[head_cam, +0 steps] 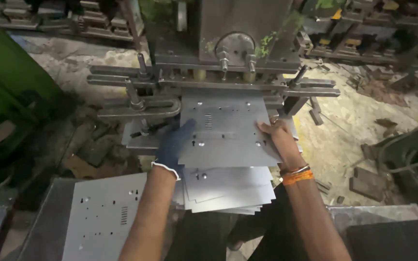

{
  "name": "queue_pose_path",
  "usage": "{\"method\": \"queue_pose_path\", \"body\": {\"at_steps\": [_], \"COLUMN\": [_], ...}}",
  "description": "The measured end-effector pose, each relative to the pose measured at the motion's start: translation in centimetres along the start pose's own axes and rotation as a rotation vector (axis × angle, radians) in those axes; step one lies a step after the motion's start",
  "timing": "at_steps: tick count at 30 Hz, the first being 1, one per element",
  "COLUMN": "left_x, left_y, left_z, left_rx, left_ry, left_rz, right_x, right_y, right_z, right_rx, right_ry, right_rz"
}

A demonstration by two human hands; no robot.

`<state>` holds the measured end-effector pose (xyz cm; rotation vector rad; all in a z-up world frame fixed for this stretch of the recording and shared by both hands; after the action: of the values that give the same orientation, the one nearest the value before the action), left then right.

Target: Placing metal sheets into a stamping machine and stacking them.

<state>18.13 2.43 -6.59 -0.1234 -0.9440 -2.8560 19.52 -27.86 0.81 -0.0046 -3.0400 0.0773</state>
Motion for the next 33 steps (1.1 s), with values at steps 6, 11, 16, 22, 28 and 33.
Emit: {"method": "queue_pose_path", "body": {"at_steps": [6, 11, 16, 22, 28, 33], "left_x": [0.2, 4.2, 6.5, 6.9, 10.1, 12.1], "left_y": [-0.2, 0.4, 1.5, 1.1, -0.5, -7.5], "left_z": [0.9, 3.0, 5.0, 3.8, 5.2, 4.8], "left_rx": [-0.225, 0.258, 0.258, 0.286, 0.105, -0.175], "left_ry": [0.048, 0.046, 0.178, 0.093, 0.169, 0.264], "left_rz": [0.087, 0.138, 0.018, 0.072, 0.165, 0.424], "right_x": [-0.3, -0.7, -0.3, 0.6, 2.5, 7.3], "right_y": [0.3, 0.5, 0.8, 0.5, -0.2, 3.5], "right_z": [-0.5, -0.5, 0.0, -0.2, -0.5, -3.4], "right_rx": [0.231, 0.149, 0.072, 0.159, 0.082, 1.384], "right_ry": [-0.068, -0.053, -0.035, -0.163, 0.064, -0.945], "right_rz": [-0.051, -0.072, -0.096, 0.008, -0.046, 0.400]}}
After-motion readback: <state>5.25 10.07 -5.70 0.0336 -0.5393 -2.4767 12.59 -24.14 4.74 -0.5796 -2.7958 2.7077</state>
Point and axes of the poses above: each hand's wrist, its own x-axis away from the middle knuckle, its own y-axis out of the palm, z = x × y, the point moved 5 cm from there along -x, towards the middle knuckle, and after that the axes turned 6 degrees about x, right-handed, at the moved point
